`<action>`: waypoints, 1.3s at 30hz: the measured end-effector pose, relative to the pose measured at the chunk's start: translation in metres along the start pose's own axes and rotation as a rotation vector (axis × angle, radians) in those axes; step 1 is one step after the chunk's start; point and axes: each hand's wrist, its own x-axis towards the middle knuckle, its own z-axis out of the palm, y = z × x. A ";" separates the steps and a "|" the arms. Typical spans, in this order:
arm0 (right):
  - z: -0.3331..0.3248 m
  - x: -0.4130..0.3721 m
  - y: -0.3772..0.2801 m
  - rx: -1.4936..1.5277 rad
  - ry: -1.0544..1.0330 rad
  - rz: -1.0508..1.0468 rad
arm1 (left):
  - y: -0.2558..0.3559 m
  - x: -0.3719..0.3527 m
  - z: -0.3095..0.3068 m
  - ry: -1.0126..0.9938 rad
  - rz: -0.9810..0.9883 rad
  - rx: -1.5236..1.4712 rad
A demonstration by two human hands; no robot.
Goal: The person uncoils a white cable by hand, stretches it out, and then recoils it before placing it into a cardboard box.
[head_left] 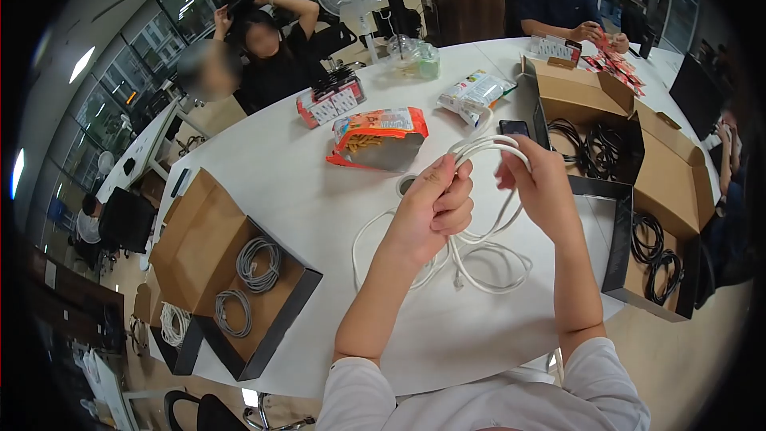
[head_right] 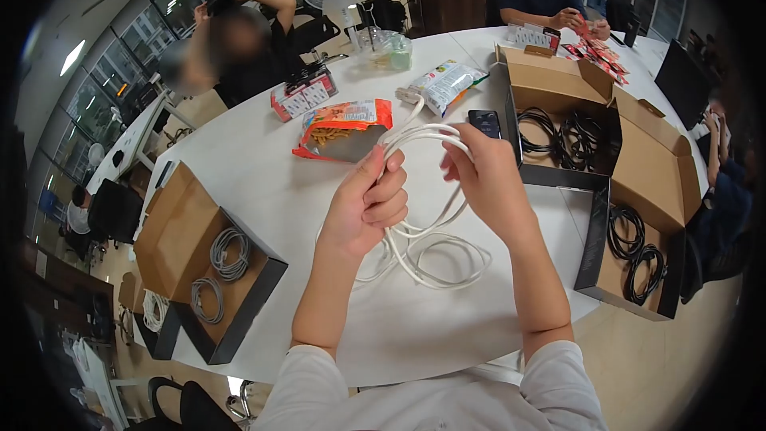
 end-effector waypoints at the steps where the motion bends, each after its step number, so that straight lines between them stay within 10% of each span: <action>1: -0.006 0.000 -0.005 0.000 -0.055 0.064 | 0.001 0.000 -0.003 0.005 -0.024 -0.022; 11: -0.035 0.001 0.012 1.101 -0.616 0.183 | -0.004 0.003 -0.014 -0.329 -0.130 -0.226; 19: -0.007 -0.004 0.000 0.219 0.155 -0.158 | 0.009 0.002 -0.022 0.083 0.484 -0.375; 23: -0.021 -0.025 -0.036 0.270 -0.726 0.191 | 0.015 0.001 -0.027 0.123 0.620 -0.470; 26: 0.007 -0.024 -0.015 0.155 -0.540 0.087 | 0.016 -0.002 -0.026 0.094 0.644 -0.489; 31: 0.012 -0.002 0.006 0.951 -0.298 0.380 | 0.011 -0.002 -0.018 0.132 0.520 -0.453; 39: 0.002 0.001 -0.001 0.942 -0.050 0.342 | 0.001 0.004 -0.011 0.097 0.153 -0.344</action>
